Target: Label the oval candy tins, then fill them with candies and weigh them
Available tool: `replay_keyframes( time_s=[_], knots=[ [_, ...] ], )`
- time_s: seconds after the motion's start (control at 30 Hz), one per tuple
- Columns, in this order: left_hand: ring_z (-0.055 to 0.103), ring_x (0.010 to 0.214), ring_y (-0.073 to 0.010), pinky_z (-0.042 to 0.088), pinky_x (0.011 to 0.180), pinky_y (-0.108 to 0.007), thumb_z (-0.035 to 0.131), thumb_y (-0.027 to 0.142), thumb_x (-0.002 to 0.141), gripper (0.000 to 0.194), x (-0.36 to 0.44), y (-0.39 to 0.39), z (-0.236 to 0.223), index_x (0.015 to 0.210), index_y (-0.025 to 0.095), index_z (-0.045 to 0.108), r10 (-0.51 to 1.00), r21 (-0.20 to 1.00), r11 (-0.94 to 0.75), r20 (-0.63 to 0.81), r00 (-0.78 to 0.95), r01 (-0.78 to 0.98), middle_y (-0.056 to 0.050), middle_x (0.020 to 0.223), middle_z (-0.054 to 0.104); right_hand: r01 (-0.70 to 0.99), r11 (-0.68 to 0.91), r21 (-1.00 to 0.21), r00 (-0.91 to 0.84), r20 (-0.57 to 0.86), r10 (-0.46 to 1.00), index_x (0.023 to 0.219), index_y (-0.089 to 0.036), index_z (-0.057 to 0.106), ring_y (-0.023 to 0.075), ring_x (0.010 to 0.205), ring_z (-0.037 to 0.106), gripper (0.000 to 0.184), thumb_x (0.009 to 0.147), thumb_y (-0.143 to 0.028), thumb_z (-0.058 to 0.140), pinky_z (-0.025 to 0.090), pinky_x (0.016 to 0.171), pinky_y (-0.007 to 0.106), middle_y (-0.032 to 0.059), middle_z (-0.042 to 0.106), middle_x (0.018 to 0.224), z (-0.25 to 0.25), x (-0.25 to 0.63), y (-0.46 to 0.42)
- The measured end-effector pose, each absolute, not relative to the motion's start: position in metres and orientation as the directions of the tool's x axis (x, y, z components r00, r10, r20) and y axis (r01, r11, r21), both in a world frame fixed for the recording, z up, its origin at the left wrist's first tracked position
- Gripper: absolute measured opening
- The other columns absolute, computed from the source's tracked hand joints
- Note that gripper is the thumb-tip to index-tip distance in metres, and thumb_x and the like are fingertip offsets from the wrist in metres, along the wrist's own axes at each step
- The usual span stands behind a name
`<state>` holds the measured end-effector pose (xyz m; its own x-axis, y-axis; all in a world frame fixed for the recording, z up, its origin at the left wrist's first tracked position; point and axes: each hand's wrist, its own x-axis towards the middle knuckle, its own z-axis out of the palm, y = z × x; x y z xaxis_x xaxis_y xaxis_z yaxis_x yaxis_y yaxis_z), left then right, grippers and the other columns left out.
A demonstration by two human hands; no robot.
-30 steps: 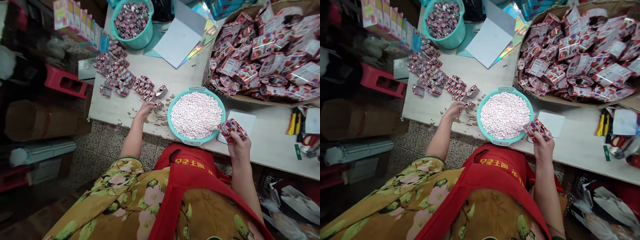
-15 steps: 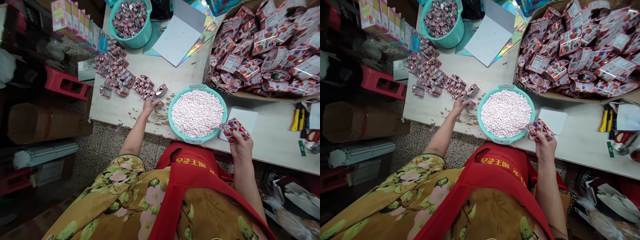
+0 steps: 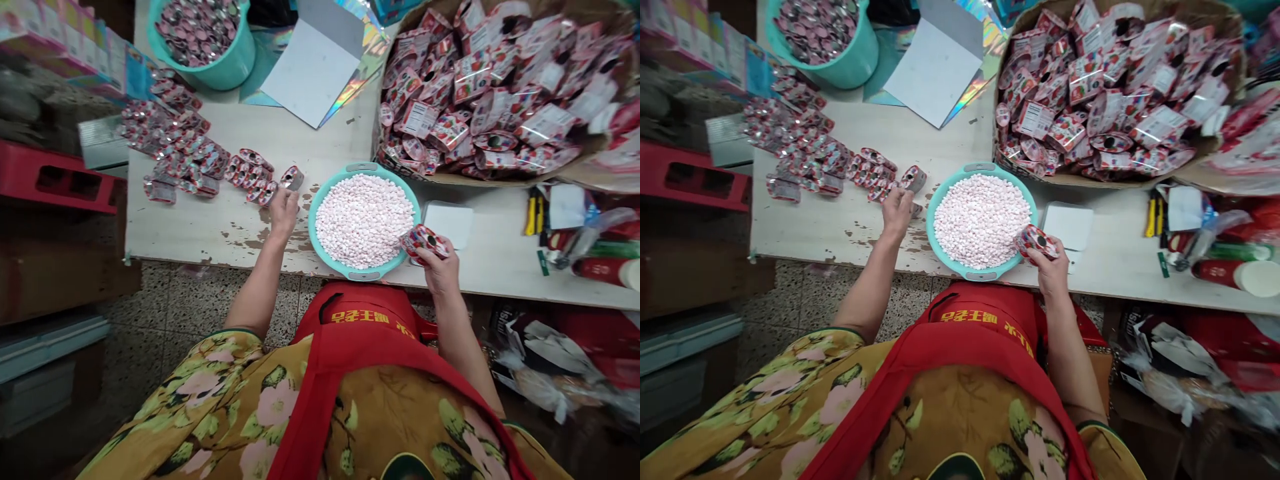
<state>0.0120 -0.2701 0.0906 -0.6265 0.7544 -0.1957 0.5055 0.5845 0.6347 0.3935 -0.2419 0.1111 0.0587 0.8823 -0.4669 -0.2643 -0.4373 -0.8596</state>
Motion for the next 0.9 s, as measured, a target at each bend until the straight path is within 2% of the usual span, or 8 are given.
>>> replay_keyframes(
  time_s=[0.07,0.13,0.27,0.37,0.47,0.63,0.8,0.9],
  knots=[
    [0.060,0.091,-0.0194,0.045,0.086,-0.030,0.043,0.035,0.102,0.024,0.051,-0.259,0.095,0.096,0.020,0.060,0.873,0.708,0.400,-0.102,-0.477,0.581,-0.006,0.093,0.067,-0.193,-0.438,-0.878,0.037,-0.452,0.891,0.100,-0.022,0.062,0.0141,0.080,0.070,0.059,0.048,-0.023,0.092,0.059,0.071,0.026,-0.0039,0.075,0.092,0.112,0.392,-0.241],
    [0.060,0.106,-0.0221,0.043,0.100,-0.034,0.051,0.032,0.099,0.018,0.085,-0.245,0.092,0.096,0.020,0.064,0.956,0.716,0.225,-0.033,-0.290,0.660,-0.008,0.107,0.069,-0.133,-0.421,-0.897,0.018,-0.427,0.904,0.103,-0.022,0.063,0.0141,0.081,0.070,0.058,0.052,-0.025,0.091,0.059,0.073,0.026,-0.0037,0.075,0.094,0.116,0.391,-0.239],
    [0.047,0.134,-0.0272,0.030,0.118,-0.041,0.054,0.037,0.099,0.030,0.122,-0.226,0.072,0.118,0.017,0.065,0.996,0.673,0.093,-0.056,-0.075,0.734,-0.014,0.138,0.060,-0.140,-0.375,-0.916,-0.002,-0.379,0.925,0.111,-0.024,0.066,0.0166,0.093,0.071,0.061,0.055,-0.025,0.089,0.060,0.084,0.030,-0.0012,0.075,0.105,0.124,0.390,-0.234],
    [0.046,0.131,-0.0307,0.031,0.116,-0.044,0.052,0.048,0.099,0.042,0.135,-0.221,0.066,0.121,0.014,0.065,0.992,0.614,0.126,-0.092,-0.088,0.779,-0.017,0.136,0.057,-0.219,-0.387,-0.896,0.004,-0.397,0.918,0.108,-0.025,0.067,0.0178,0.094,0.072,0.057,0.055,-0.026,0.088,0.061,0.084,0.033,-0.0010,0.075,0.105,0.126,0.390,-0.230],
    [0.049,0.121,-0.0321,0.038,0.109,-0.045,0.059,0.058,0.093,0.047,0.150,-0.218,0.069,0.114,0.017,0.068,0.985,0.547,0.174,-0.110,-0.136,0.818,-0.015,0.124,0.059,-0.257,-0.407,-0.877,0.028,-0.427,0.904,0.100,-0.024,0.068,0.0172,0.088,0.072,0.050,0.055,-0.028,0.089,0.063,0.078,0.032,-0.0013,0.076,0.099,0.123,0.388,-0.226],
    [0.056,0.107,-0.0295,0.045,0.091,-0.039,0.063,0.046,0.092,0.028,0.169,-0.211,0.072,0.101,0.020,0.070,0.974,0.515,0.228,-0.122,-0.193,0.826,-0.013,0.107,0.064,-0.196,-0.388,-0.901,0.030,-0.401,0.916,0.104,-0.024,0.069,0.0162,0.088,0.072,0.051,0.058,-0.034,0.090,0.062,0.081,0.032,-0.0011,0.075,0.100,0.122,0.377,-0.221],
    [0.062,0.091,-0.0213,0.045,0.081,-0.031,0.060,0.026,0.090,0.014,0.167,-0.211,0.072,0.080,0.021,0.067,0.956,0.696,0.249,-0.065,-0.286,0.674,-0.007,0.092,0.068,-0.001,-0.315,-0.949,-0.079,-0.314,0.946,0.113,-0.024,0.073,0.0198,0.096,0.071,0.056,0.060,-0.035,0.089,0.057,0.096,0.039,0.0012,0.076,0.105,0.131,0.367,-0.218],
    [0.059,0.076,-0.0162,0.044,0.074,-0.027,0.063,0.026,0.085,0.016,0.164,-0.213,0.082,0.070,0.020,0.062,0.909,0.886,0.262,-0.094,-0.405,0.383,-0.001,0.075,0.063,0.092,-0.242,-0.966,-0.150,-0.254,0.956,0.111,-0.024,0.074,0.0215,0.098,0.070,0.052,0.062,-0.034,0.087,0.055,0.097,0.041,0.0018,0.076,0.106,0.136,0.362,-0.218]
  ],
)
